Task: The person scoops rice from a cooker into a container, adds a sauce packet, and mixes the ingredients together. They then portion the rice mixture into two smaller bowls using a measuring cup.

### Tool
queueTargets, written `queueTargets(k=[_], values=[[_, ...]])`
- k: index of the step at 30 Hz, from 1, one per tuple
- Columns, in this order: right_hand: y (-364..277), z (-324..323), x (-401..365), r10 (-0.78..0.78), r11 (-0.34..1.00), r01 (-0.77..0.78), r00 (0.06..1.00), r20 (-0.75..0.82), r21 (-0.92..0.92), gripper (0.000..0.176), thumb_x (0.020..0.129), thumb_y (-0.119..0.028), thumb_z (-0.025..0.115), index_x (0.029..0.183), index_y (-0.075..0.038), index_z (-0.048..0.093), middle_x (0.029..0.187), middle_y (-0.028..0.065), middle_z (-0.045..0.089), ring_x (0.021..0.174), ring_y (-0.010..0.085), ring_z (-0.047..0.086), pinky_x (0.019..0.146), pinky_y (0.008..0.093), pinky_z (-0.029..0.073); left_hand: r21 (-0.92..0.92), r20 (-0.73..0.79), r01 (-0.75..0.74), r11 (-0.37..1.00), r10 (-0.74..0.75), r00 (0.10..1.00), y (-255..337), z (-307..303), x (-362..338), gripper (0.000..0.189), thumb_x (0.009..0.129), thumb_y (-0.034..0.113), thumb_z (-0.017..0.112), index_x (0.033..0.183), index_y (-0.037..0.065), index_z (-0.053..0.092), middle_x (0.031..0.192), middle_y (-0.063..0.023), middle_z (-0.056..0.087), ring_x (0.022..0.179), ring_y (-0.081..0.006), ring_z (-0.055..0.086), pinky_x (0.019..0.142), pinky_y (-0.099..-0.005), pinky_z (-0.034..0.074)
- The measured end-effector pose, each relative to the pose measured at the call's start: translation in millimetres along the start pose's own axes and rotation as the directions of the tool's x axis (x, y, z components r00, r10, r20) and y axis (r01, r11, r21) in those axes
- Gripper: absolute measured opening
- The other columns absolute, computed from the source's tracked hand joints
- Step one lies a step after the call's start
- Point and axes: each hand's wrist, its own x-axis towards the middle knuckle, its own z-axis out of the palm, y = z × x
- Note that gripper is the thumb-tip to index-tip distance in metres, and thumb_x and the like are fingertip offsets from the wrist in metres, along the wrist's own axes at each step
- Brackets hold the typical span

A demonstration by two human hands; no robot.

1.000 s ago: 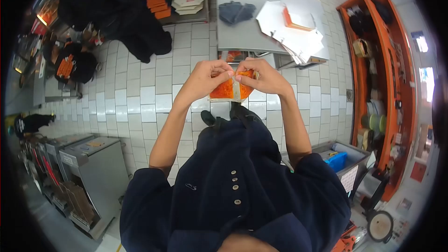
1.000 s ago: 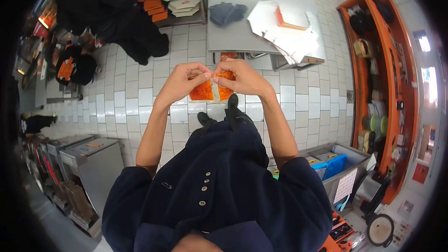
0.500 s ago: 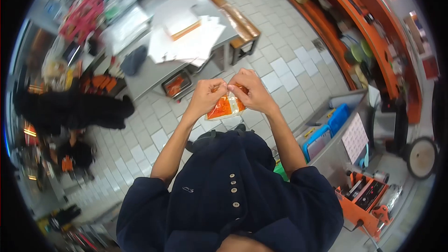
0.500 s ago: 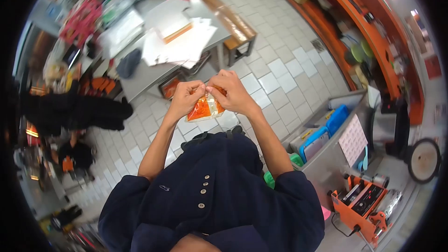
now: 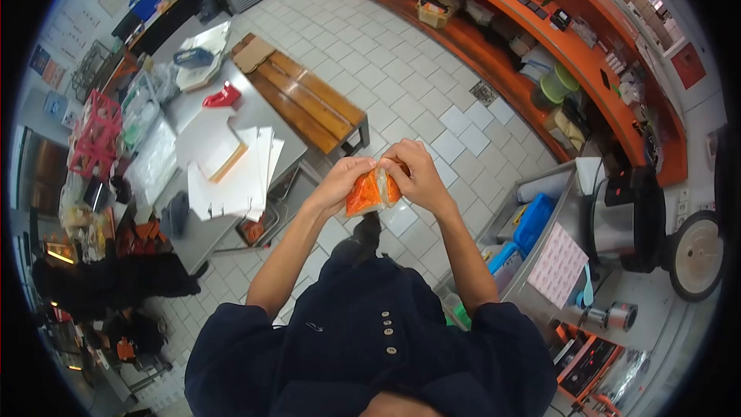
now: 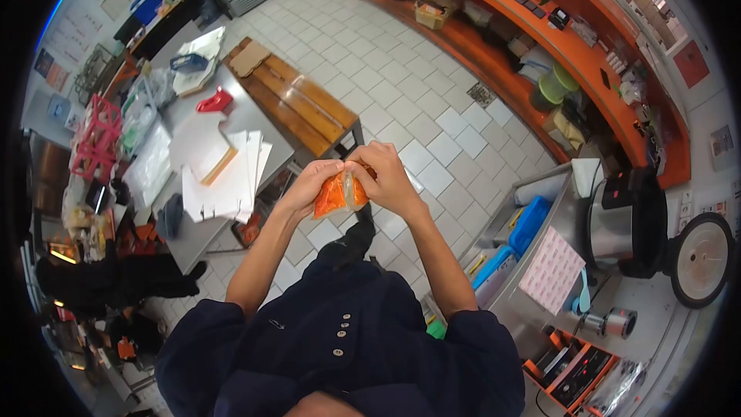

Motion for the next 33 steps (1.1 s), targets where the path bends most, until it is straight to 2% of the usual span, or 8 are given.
queueTargets(k=[3,7,12,20,21,23,28,33], values=[[53,-44,44,0.106,0.983,-0.139,0.964,0.246,0.121,0.021,0.091,-0.018,0.061,0.079,0.0,0.058,0.061,0.0147,0.05,0.052,0.0232,0.046,0.051,0.0341,0.039,0.214,0.147,0.058,0.975,-0.091,0.985,31,-16,66,0.027,0.093,0.026,0.063,0.102,0.0,0.066,0.09,-0.0025,0.066,0.08,-0.0066,0.061,0.07,-0.024,0.049],[104,-104,99,0.246,0.943,-0.321,0.856,0.454,0.094,0.027,0.097,-0.025,0.057,0.083,-0.002,0.06,0.062,0.005,0.056,0.057,0.0108,0.048,0.054,0.0291,0.041,0.662,0.336,-0.021,0.749,-0.272,0.902,91,-6,165,0.027,0.085,0.027,0.074,0.092,0.002,0.07,0.082,0.0006,0.065,0.074,-0.0049,0.055,0.064,-0.0245,0.045],[180,-166,151,0.287,0.932,-0.361,0.801,0.525,0.042,0.028,0.091,-0.03,0.067,0.088,-0.002,0.065,0.069,0.0062,0.062,0.064,0.0114,0.057,0.059,0.0278,0.047,0.695,0.431,0.014,0.719,-0.432,0.792,119,-9,295,0.031,0.087,0.033,0.073,0.082,0.003,0.068,0.07,0.0046,0.06,0.065,-0.0046,0.051,0.058,-0.023,0.041],[319,-211,241,0.364,0.901,-0.433,0.736,0.571,-0.015,0.033,0.085,-0.032,0.073,0.077,-0.001,0.065,0.064,0.008,0.058,0.06,0.0138,0.054,0.058,0.0313,0.045,0.879,0.382,-0.164,0.448,-0.457,0.803,182,-20,458,0.054,0.085,0.053,0.069,0.066,0.003,0.06,0.058,0.0059,0.045,0.056,-0.0067,0.041,0.049,-0.0285,0.034],[339,-214,258,0.151,0.975,-0.209,0.872,0.465,0.075,0.031,0.084,-0.029,0.074,0.075,-0.002,0.064,0.06,0.0096,0.052,0.056,0.0185,0.05,0.054,0.0342,0.041,0.861,0.411,-0.183,0.475,-0.436,0.8,183,-32,487,0.051,0.085,0.05,0.071,0.067,0.003,0.061,0.059,0.006,0.045,0.057,-0.0063,0.041,0.049,-0.028,0.034],[375,-230,297,0.098,0.989,-0.134,0.919,0.383,0.07,0.029,0.083,-0.027,0.074,0.074,-0.002,0.064,0.061,0.0107,0.052,0.056,0.0225,0.048,0.052,0.0353,0.039,0.818,0.351,-0.058,0.573,-0.417,0.838,208,-40,529,0.035,0.088,0.036,0.071,0.078,0.002,0.07,0.064,0.0039,0.058,0.062,-0.0046,0.049,0.055,-0.0239,0.04],[444,-282,417,-0.087,0.995,0.074,0.975,0.207,0.068,0.018,0.082,-0.022,0.073,0.072,-0.007,0.068,0.062,0.0032,0.051,0.062,0.0201,0.048,0.07,0.0334,0.037,0.327,0.281,0.139,0.935,-0.237,0.93,255,-59,628,0.026,0.092,0.03,0.067,0.089,0.003,0.068,0.08,-0.0004,0.065,0.072,-0.0077,0.058,0.066,-0.0249,0.046],[519,-307,551,-0.22,0.975,0.214,0.968,0.122,0.06,0.01,0.079,-0.016,0.074,0.073,-0.01,0.07,0.06,-0.001,0.048,0.063,0.0163,0.047,0.075,0.0318,0.033,-0.095,0.09,0.046,0.994,-0.038,0.995,307,-94,717,0.025,0.094,0.031,0.063,0.094,0.006,0.063,0.084,-0.0009,0.064,0.076,-0.0088,0.059,0.071,-0.0265,0.048]])
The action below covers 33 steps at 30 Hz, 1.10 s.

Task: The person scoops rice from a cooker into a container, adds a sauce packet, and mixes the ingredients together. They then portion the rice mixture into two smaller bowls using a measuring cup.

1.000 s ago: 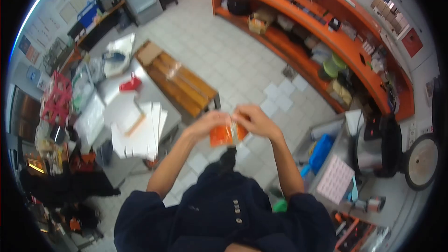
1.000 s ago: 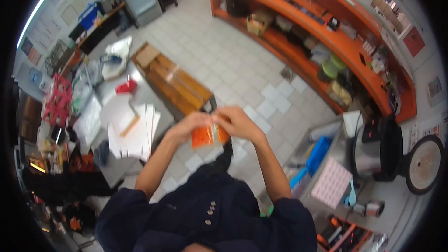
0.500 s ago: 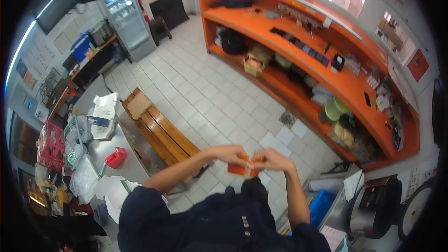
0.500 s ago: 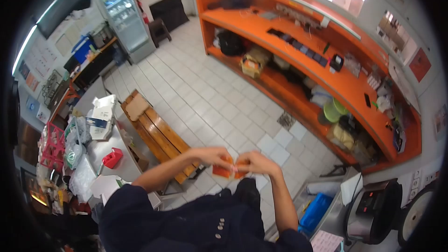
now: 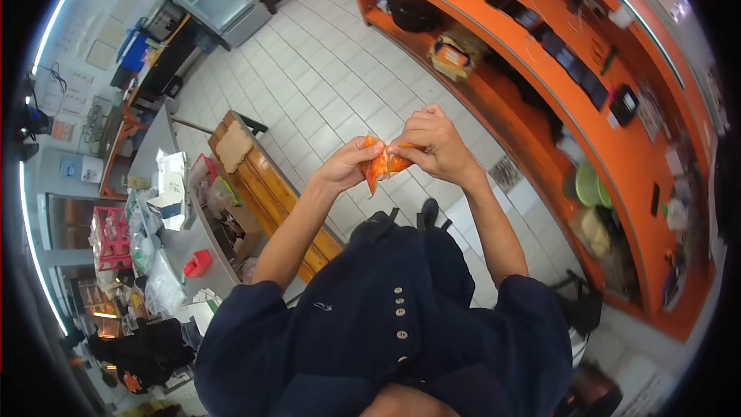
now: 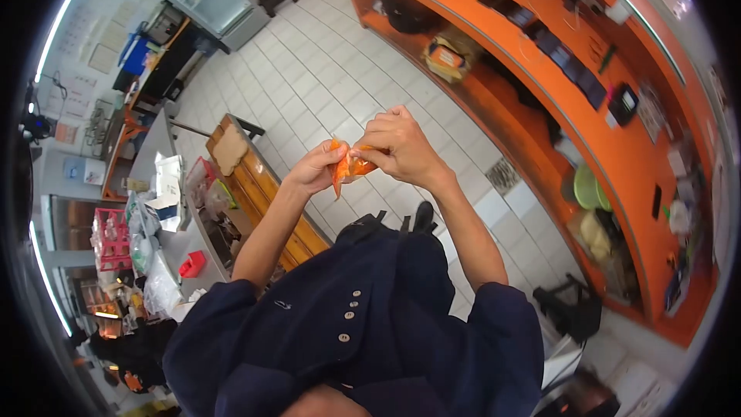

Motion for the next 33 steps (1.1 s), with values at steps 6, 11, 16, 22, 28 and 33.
queueTargets(k=[6,11,16,22,28,33], values=[[93,-7,116,-0.139,0.987,0.134,0.989,0.051,0.093,0.01,0.078,-0.017,0.076,0.074,-0.009,0.07,0.058,0.0008,0.048,0.061,0.0173,0.047,0.075,0.0307,0.035,0.483,-0.15,0.007,0.875,0.075,0.986,120,-38,55,0.027,0.092,0.029,0.066,0.083,0.003,0.066,0.071,-0.0026,0.064,0.061,-0.0103,0.056,0.059,-0.0264,0.045],[180,-6,221,0.045,0.945,-0.257,0.716,0.697,0.203,0.022,0.083,-0.025,0.073,0.074,-0.004,0.068,0.06,0.0085,0.06,0.056,0.0194,0.056,0.061,0.0309,0.044,0.928,-0.146,0.074,0.364,0.176,0.974,213,-62,94,0.031,0.089,0.031,0.066,0.08,0.002,0.07,0.062,-0.0058,0.062,0.054,-0.0149,0.053,0.054,-0.0289,0.042],[250,34,324,-0.076,0.974,-0.121,0.614,0.786,0.189,0.024,0.082,-0.027,0.073,0.078,-0.003,0.072,0.059,0.014,0.061,0.048,0.0228,0.056,0.051,0.0328,0.044,0.987,-0.148,0.13,0.093,0.22,0.964,255,-153,140,0.033,0.085,0.036,0.064,0.077,0.005,0.069,0.059,-0.0107,0.062,0.052,-0.0247,0.058,0.051,-0.0355,0.043],[287,78,456,-0.062,0.985,0.173,0.434,0.899,-0.015,0.023,0.072,-0.017,0.077,0.07,0.004,0.066,0.057,0.0244,0.049,0.05,0.039,0.047,0.053,0.041,0.042,0.975,-0.19,0.143,0.17,0.302,0.934,311,-245,181,0.036,0.082,0.044,0.067,0.08,0.009,0.072,0.064,-0.0122,0.064,0.059,-0.03,0.059,0.055,-0.0417,0.045],[344,136,555,-0.305,0.944,0.242,0.369,0.878,0.226,0.016,0.076,-0.014,0.074,0.073,0.001,0.069,0.056,0.0178,0.054,0.047,0.027,0.044,0.057,0.0345,0.037,0.909,-0.294,0.079,0.408,0.495,0.818,358,-320,182,0.037,0.088,0.038,0.065,0.083,0.002,0.071,0.064,-0.0129,0.064,0.058,-0.0266,0.059,0.054,-0.0382,0.044],[389,184,650,-0.553,0.831,0.296,0.347,0.758,0.47,0.011,0.075,-0.013,0.075,0.074,-0.003,0.07,0.056,0.0093,0.054,0.051,0.0245,0.038,0.067,0.0329,0.03,0.794,-0.385,-0.084,0.602,0.605,0.697,409,-374,176,0.04,0.095,0.035,0.062,0.083,-0.003,0.07,0.062,-0.0024,0.06,0.058,-0.0084,0.051,0.053,-0.0277,0.042]])
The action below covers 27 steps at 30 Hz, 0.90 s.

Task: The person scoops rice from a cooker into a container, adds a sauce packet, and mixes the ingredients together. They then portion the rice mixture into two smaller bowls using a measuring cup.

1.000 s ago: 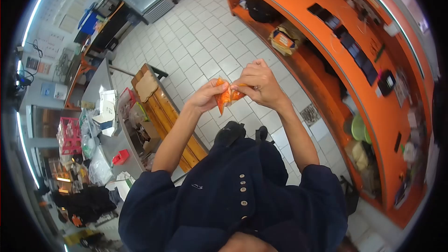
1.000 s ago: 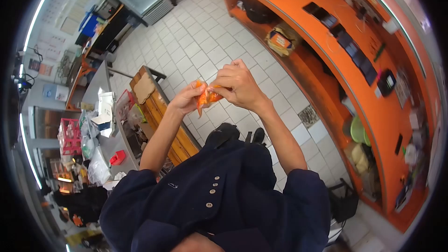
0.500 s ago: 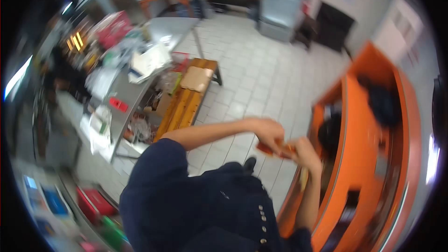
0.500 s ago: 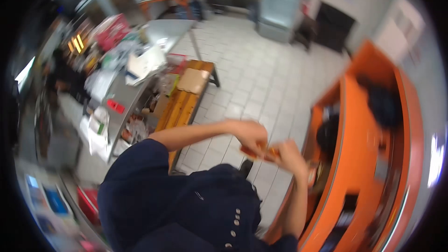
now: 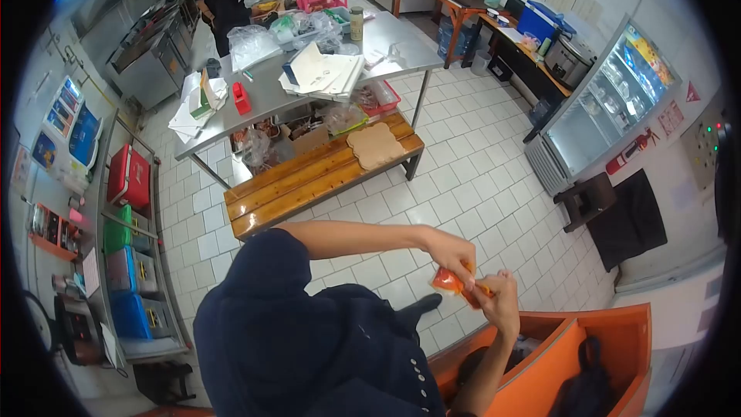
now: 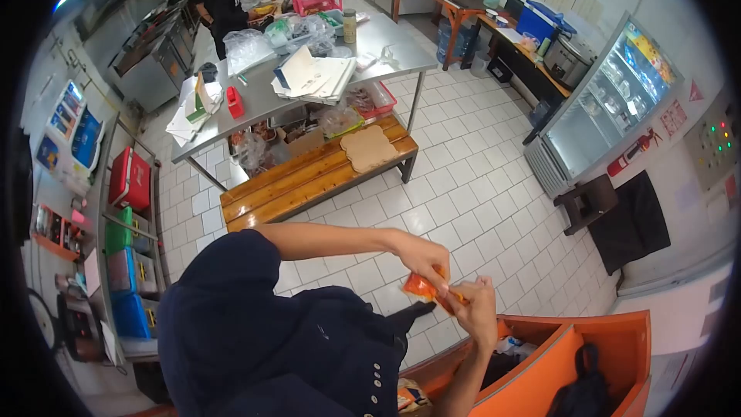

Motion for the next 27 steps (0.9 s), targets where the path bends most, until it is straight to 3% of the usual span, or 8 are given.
queueTargets(k=[6,9,10,13,19,22,23,27], values=[[71,-84,39,-0.178,0.982,0.184,0.978,-0.107,0.053,0.01,0.077,-0.014,0.076,0.071,-0.007,0.071,0.05,0.0033,0.048,0.048,0.0211,0.036,0.067,0.0346,0.029,-0.468,-0.233,0.018,0.884,-0.143,0.962,18,-43,72,0.038,0.095,0.034,0.062,0.085,-0.003,0.069,0.076,-0.0013,0.065,0.066,-0.0073,0.054,0.058,-0.0254,0.044],[108,-120,73,-0.315,0.949,0.3,0.922,-0.226,-0.096,0.009,0.076,-0.016,0.076,0.072,-0.01,0.072,0.05,0.001,0.046,0.048,0.0198,0.038,0.068,0.0348,0.029,-0.569,-0.323,-0.058,0.82,-0.158,0.933,2,-71,111,0.036,0.095,0.033,0.062,0.091,-0.002,0.068,0.079,-0.0036,0.065,0.072,-0.007,0.057,0.064,-0.0245,0.046],[119,-127,79,-0.361,0.93,0.328,0.897,-0.256,-0.165,0.009,0.075,-0.017,0.077,0.073,-0.01,0.072,0.05,0.0004,0.045,0.048,0.0193,0.039,0.068,0.0347,0.03,-0.63,-0.351,-0.034,0.776,-0.245,0.903,6,-78,118,0.035,0.095,0.034,0.063,0.092,-0.001,0.068,0.082,-0.0034,0.066,0.075,-0.0071,0.057,0.067,-0.0239,0.046],[147,-146,108,-0.361,0.928,0.328,0.907,-0.217,-0.173,0.01,0.075,-0.019,0.077,0.076,-0.01,0.072,0.051,0.0006,0.043,0.05,0.0192,0.04,0.07,0.0337,0.03,-0.571,-0.433,-0.045,0.819,-0.254,0.865,-11,-109,137,0.036,0.095,0.035,0.062,0.091,-0.001,0.068,0.081,-0.0033,0.066,0.075,-0.0071,0.058,0.068,-0.0232,0.047],[210,-167,203,-0.403,0.898,0.377,0.912,0.078,0.227,0.011,0.081,-0.018,0.073,0.081,-0.008,0.071,0.062,0.0056,0.06,0.059,0.0214,0.055,0.065,0.0333,0.044,-0.203,-0.414,0.256,0.945,-0.32,0.852,-3,-185,145,0.034,0.098,0.033,0.057,0.089,0.001,0.067,0.073,0.0012,0.059,0.068,-0.0068,0.049,0.062,-0.0257,0.042],[223,-180,267,-0.086,0.99,0.007,0.817,0.57,0.139,0.017,0.089,-0.02,0.068,0.086,-0.003,0.069,0.074,0.0084,0.068,0.067,0.0159,0.061,0.069,0.0291,0.049,-0.016,-0.448,0.276,0.961,-0.254,0.857,-33,-233,144,0.034,0.098,0.032,0.057,0.089,0.0,0.065,0.07,0.0023,0.056,0.066,-0.0071,0.047,0.06,-0.0267,0.041],[231,-178,289,-0.148,0.979,0.038,0.804,0.575,0.199,0.018,0.09,-0.021,0.067,0.087,-0.003,0.069,0.075,0.0086,0.068,0.067,0.0149,0.061,0.068,0.0282,0.049,0.043,-0.461,0.273,0.961,-0.223,0.859,-46,-249,142,0.034,0.098,0.031,0.056,0.089,0.0,0.065,0.069,0.0025,0.056,0.066,-0.0073,0.047,0.06,-0.027,0.041],[278,-150,363,-0.316,0.921,0.089,0.743,0.591,0.38,0.019,0.091,-0.022,0.066,0.092,-0.003,0.07,0.074,0.0083,0.069,0.064,0.0137,0.06,0.065,0.0274,0.049,-0.113,-0.383,0.264,0.958,-0.287,0.878,-66,-316,125,0.031,0.097,0.028,0.059,0.088,-0.001,0.065,0.068,0.0021,0.055,0.068,-0.0065,0.047,0.061,-0.0272,0.042]])
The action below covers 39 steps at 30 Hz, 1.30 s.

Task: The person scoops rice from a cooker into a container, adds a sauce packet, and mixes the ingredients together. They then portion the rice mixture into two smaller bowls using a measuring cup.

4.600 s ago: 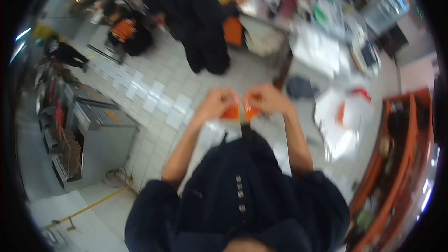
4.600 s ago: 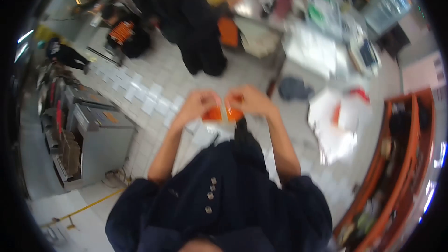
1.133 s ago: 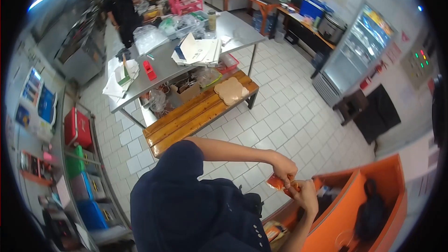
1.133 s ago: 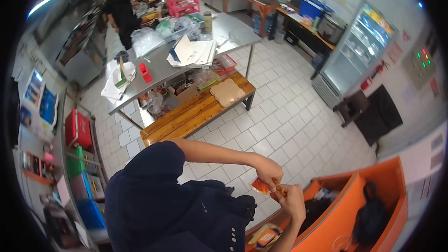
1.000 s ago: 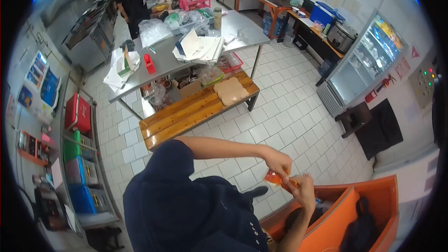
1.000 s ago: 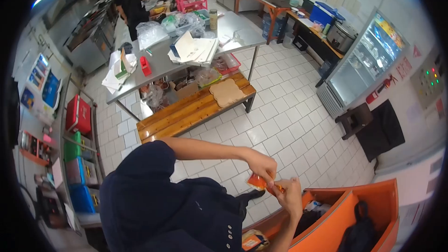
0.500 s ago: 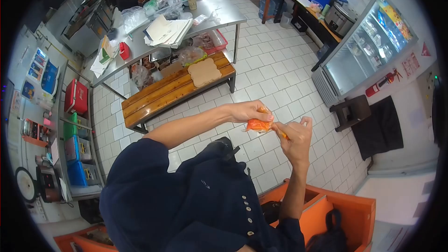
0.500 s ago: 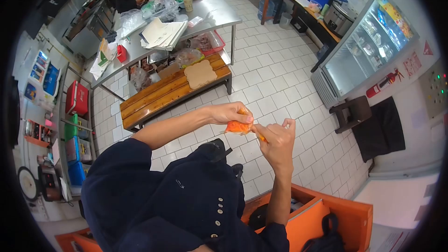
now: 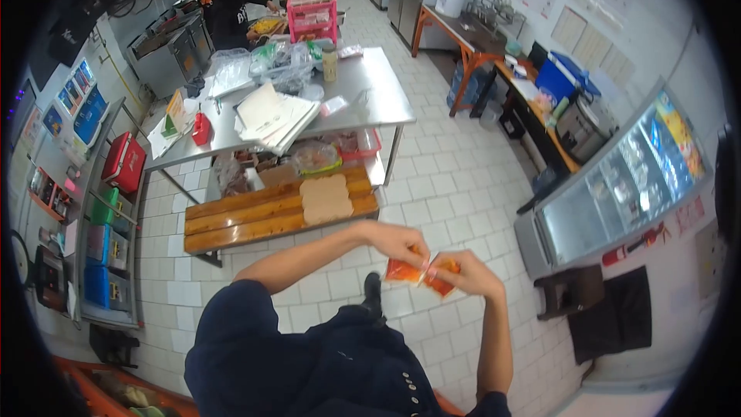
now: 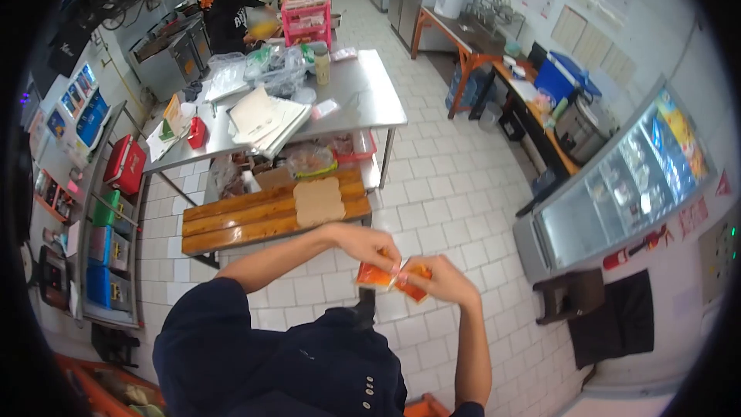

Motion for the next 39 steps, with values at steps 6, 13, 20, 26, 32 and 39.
queueTargets(k=[6,13,20,26,32,39], values=[[27,-79,118,0.029,0.998,-0.019,0.987,0.16,-0.064,0.019,0.089,-0.022,0.068,0.094,-0.004,0.071,0.07,0.01,0.067,0.061,0.0156,0.058,0.063,0.0292,0.049,-0.077,-0.015,0.011,0.997,-0.012,1.0,-39,-110,15,0.029,0.092,0.028,0.066,0.092,-0.001,0.07,0.073,0.0012,0.062,0.069,-0.0062,0.05,0.061,-0.025,0.042],[29,-152,265,-0.176,0.984,0.14,0.887,0.426,0.113,0.029,0.087,-0.03,0.071,0.102,-0.005,0.069,0.086,0.0047,0.069,0.074,0.0134,0.061,0.068,0.0299,0.05,-0.117,-0.381,0.077,0.99,-0.117,0.917,-59,-203,-38,0.026,0.088,0.026,0.071,0.091,0.0,0.07,0.076,-0.0006,0.066,0.07,-0.0083,0.054,0.065,-0.0249,0.044],[15,-229,445,-0.49,0.872,0.464,0.826,0.281,0.156,0.065,0.088,-0.035,0.071,0.138,-0.005,0.042,0.117,0.0179,0.061,0.106,0.0243,0.061,0.091,0.035,0.049,-0.231,-0.762,0.283,0.931,-0.353,0.542,-43,-239,-105,0.026,0.086,0.026,0.073,0.089,0.0,0.071,0.076,-0.0007,0.065,0.069,-0.007,0.053,0.063,-0.0238,0.044],[-14,-308,574,-0.578,0.815,0.559,0.758,0.302,0.154,0.08,0.088,-0.033,0.07,0.148,-0.004,0.026,0.115,0.0177,0.062,0.099,0.0242,0.063,0.088,0.0356,0.049,-0.414,-0.864,0.297,0.86,-0.474,0.168,-52,-253,-109,0.025,0.085,0.024,0.074,0.09,0.0,0.072,0.076,-0.0019,0.066,0.069,-0.0063,0.055,0.062,-0.0224,0.044],[-37,-382,687,-0.668,0.744,0.621,0.674,0.317,0.247,0.085,0.091,-0.023,0.067,0.153,-0.006,0.011,0.115,0.0149,0.062,0.093,0.0191,0.063,0.084,0.0311,0.049,-0.532,-0.846,0.163,0.831,-0.529,-0.066,-51,-273,-69,0.021,0.085,0.021,0.074,0.093,0.002,0.073,0.075,-0.001,0.066,0.07,-0.0053,0.055,0.062,-0.0213,0.044],[-80,-420,770,-0.652,0.757,0.57,0.69,0.314,0.32,0.085,0.091,-0.02,0.064,0.152,-0.001,0.009,0.104,0.0106,0.065,0.087,0.0146,0.065,0.074,0.026,0.049,-0.573,-0.804,-0.006,0.819,-0.564,-0.189,-52,-290,-32,0.019,0.086,0.019,0.073,0.095,0.002,0.074,0.075,-0.0009,0.066,0.068,-0.0056,0.055,0.062,-0.0202,0.045]])
